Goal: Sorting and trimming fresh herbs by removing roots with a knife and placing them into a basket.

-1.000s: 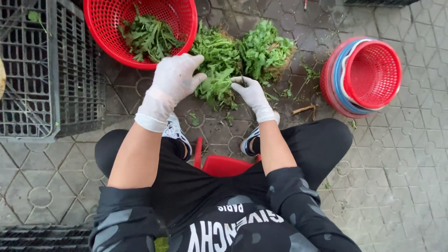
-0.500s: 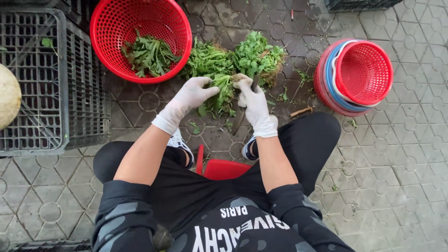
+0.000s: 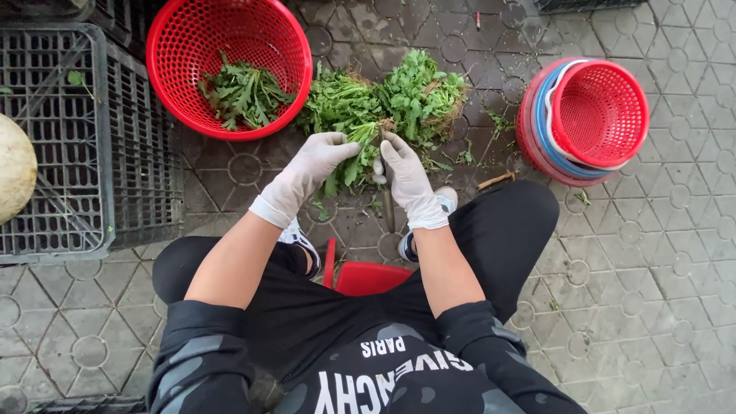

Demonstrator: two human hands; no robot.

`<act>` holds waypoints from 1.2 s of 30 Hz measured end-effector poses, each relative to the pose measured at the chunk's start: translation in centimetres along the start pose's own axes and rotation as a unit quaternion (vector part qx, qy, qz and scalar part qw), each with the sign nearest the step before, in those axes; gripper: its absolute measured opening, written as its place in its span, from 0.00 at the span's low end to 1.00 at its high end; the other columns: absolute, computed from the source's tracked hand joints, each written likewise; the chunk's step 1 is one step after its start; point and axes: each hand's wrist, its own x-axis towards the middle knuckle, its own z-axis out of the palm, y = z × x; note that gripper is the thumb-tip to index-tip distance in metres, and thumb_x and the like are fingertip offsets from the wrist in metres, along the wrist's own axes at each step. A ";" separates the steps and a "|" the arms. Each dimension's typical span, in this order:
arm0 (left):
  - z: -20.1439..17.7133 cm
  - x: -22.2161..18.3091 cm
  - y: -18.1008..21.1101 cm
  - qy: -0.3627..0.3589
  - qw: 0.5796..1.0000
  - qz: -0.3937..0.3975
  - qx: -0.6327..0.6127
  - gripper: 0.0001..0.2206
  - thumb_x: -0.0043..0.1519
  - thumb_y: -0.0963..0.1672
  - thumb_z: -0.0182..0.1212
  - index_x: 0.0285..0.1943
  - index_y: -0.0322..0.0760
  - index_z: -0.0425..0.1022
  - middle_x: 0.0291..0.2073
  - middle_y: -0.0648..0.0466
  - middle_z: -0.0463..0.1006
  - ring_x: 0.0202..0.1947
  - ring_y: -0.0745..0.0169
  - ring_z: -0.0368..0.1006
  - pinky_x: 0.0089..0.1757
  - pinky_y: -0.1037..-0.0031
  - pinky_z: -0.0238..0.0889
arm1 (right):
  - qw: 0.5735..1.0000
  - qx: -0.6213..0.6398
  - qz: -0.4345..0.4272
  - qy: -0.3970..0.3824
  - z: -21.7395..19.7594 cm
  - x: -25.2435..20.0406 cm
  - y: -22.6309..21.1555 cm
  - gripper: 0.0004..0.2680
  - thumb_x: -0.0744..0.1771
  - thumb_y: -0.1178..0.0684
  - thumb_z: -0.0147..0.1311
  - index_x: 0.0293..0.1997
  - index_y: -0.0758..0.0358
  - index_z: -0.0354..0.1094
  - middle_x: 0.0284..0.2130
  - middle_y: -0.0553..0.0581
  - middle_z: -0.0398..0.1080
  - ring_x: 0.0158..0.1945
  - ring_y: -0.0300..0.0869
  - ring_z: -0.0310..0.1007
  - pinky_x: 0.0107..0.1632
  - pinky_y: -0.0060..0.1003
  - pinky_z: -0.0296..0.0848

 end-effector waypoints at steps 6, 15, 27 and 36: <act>0.5 0.5 -1.1 0.003 0.994 0.001 -0.106 0.09 0.57 0.47 0.81 0.33 0.42 0.85 0.24 0.53 0.84 0.25 0.67 0.78 0.28 0.76 0.70 | 0.999 0.020 -0.037 0.013 0.6 -0.1 0.4 0.07 0.71 0.54 0.67 0.54 0.52 0.76 0.26 0.51 0.70 0.24 0.44 0.73 0.23 0.32 0.65; 3.3 -2.5 0.4 -0.022 0.950 -0.014 -0.313 0.09 0.62 0.42 0.78 0.37 0.34 0.80 0.30 0.47 0.86 0.27 0.59 0.85 0.31 0.71 0.81 | 0.989 0.059 -0.063 0.118 1.5 -0.3 3.0 0.06 0.71 0.46 0.66 0.52 0.48 0.77 0.23 0.61 0.75 0.23 0.46 0.78 0.22 0.32 0.73; 2.3 -0.2 -3.0 0.018 0.970 0.048 -0.238 0.08 0.65 0.43 0.75 0.36 0.39 0.80 0.26 0.53 0.83 0.28 0.66 0.83 0.30 0.73 0.79 | 0.990 0.136 -0.020 0.007 1.7 -0.9 -0.1 0.22 0.74 0.31 0.53 0.76 0.45 0.64 0.64 0.50 0.77 0.29 0.26 0.67 0.24 0.17 0.60; 1.2 -3.4 0.5 0.132 0.920 0.300 0.214 0.07 0.62 0.45 0.77 0.47 0.51 0.85 0.37 0.52 0.87 0.46 0.46 0.85 0.45 0.56 0.80 | 0.994 0.010 -0.068 -0.079 -0.1 -0.7 0.3 0.25 0.69 0.38 0.68 0.73 0.56 0.70 0.51 0.57 0.82 0.24 0.33 0.69 0.22 0.24 0.64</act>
